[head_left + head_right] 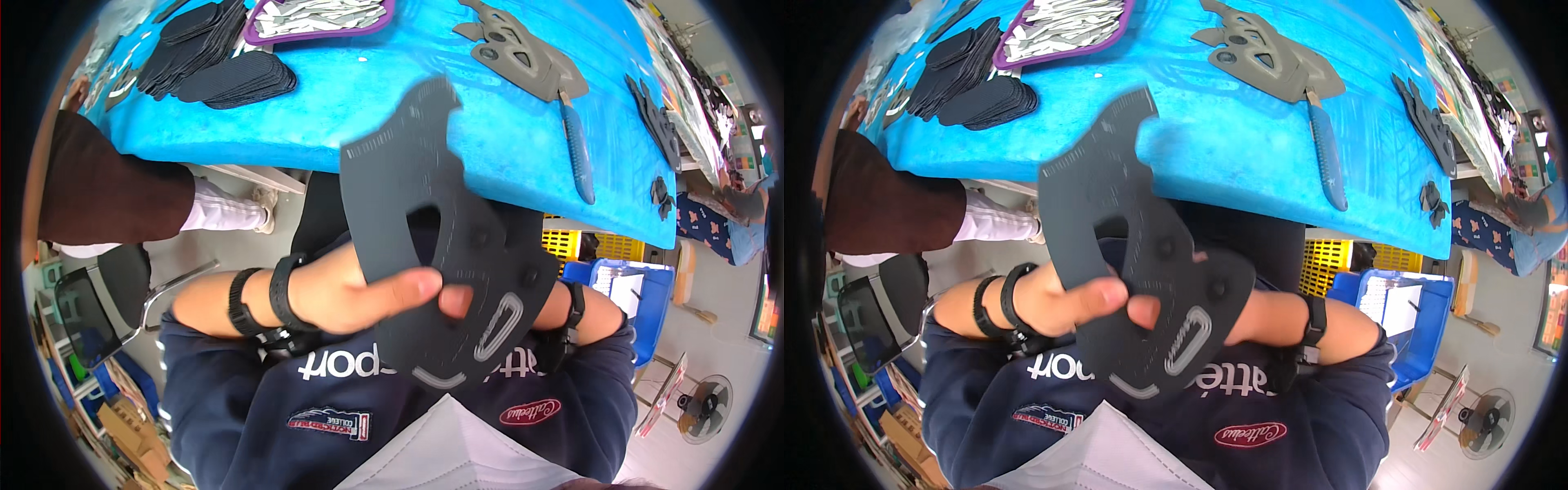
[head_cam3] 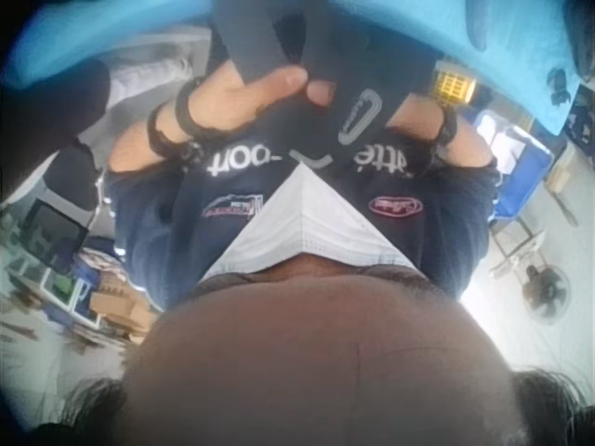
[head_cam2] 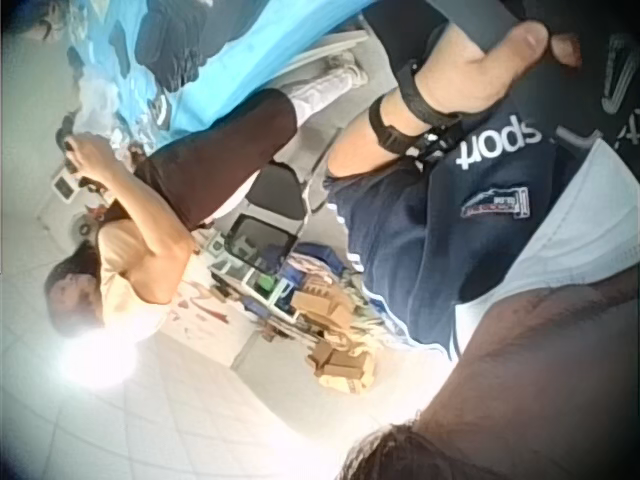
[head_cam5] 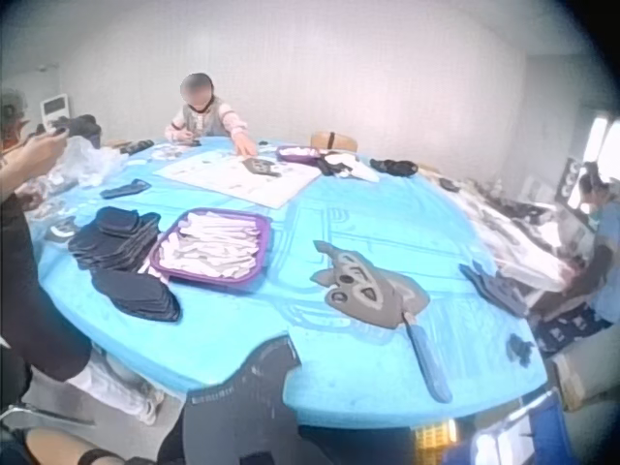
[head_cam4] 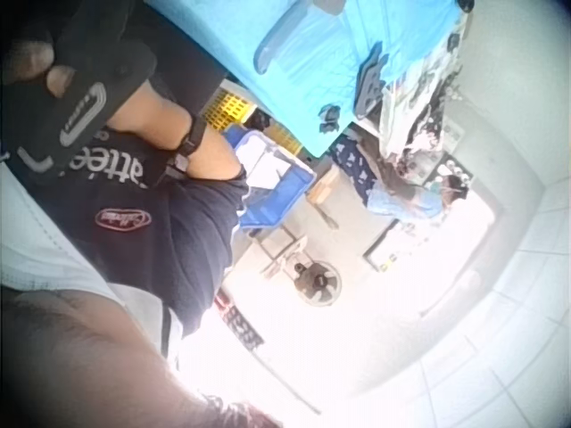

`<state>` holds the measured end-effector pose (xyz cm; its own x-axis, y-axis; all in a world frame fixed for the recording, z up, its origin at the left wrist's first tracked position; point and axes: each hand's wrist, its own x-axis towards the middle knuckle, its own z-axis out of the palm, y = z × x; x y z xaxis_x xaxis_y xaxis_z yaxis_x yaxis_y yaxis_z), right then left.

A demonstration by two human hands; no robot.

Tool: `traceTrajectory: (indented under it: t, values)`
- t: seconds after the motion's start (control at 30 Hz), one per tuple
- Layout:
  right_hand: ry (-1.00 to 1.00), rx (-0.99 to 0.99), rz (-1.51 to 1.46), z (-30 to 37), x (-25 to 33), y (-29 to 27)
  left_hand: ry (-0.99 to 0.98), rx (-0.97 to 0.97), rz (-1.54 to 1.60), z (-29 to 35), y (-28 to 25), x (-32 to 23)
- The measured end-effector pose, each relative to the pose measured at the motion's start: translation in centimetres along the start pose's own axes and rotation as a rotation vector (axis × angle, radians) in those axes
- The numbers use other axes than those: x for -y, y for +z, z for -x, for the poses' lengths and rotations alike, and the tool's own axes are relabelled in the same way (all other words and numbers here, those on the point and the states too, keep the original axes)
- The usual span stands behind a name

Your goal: The person uses a utility knife to trim excess material from the edges and cutouts of grey and black foam shoe components, handling several different pieces individually and using pliers to pull away trimmed sections.

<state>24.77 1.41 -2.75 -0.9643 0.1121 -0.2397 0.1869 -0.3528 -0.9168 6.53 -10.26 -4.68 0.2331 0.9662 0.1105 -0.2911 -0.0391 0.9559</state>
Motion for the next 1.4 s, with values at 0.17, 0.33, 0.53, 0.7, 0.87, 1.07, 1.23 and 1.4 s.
traceTrajectory:
  t: [0.17, 0.33, 0.53, 0.7, 0.87, 1.07, 1.23, 1.4]
  values:
    - [0.071, -0.035, -0.041, 0.9, -3.6, 1.3, -0.277, 0.112, 0.264, 2.0, 0.5, 0.7]
    - [0.112, 0.009, -0.053, 0.9, -5.2, 0.6, -0.217, 0.010, 0.332, 2.7, 0.8, 3.4]
    - [0.040, 0.166, -0.326, -3.5, -3.9, -1.6, -0.369, 0.006, 0.330, 1.4, -3.6, 3.3]
    - [-0.015, 0.201, -0.094, -9.5, -0.5, -0.6, -0.152, -0.230, 0.248, 2.1, -6.7, -0.6]
    - [-0.146, 0.200, -0.055, -12.7, -0.1, 4.1, 0.133, -0.483, 0.451, 5.1, -4.1, -3.5]
    - [0.078, 0.061, -0.521, -5.5, -5.0, 7.1, -0.070, -0.330, 0.840, 8.3, 1.7, 0.1]
    - [0.053, -0.037, -0.590, -2.8, -5.0, 5.1, -0.060, -0.278, 0.826, 5.1, 1.9, 1.6]
    - [0.016, -0.037, -0.330, -2.6, -2.7, 1.2, 0.046, -0.216, 0.660, 0.9, 0.8, 1.0]
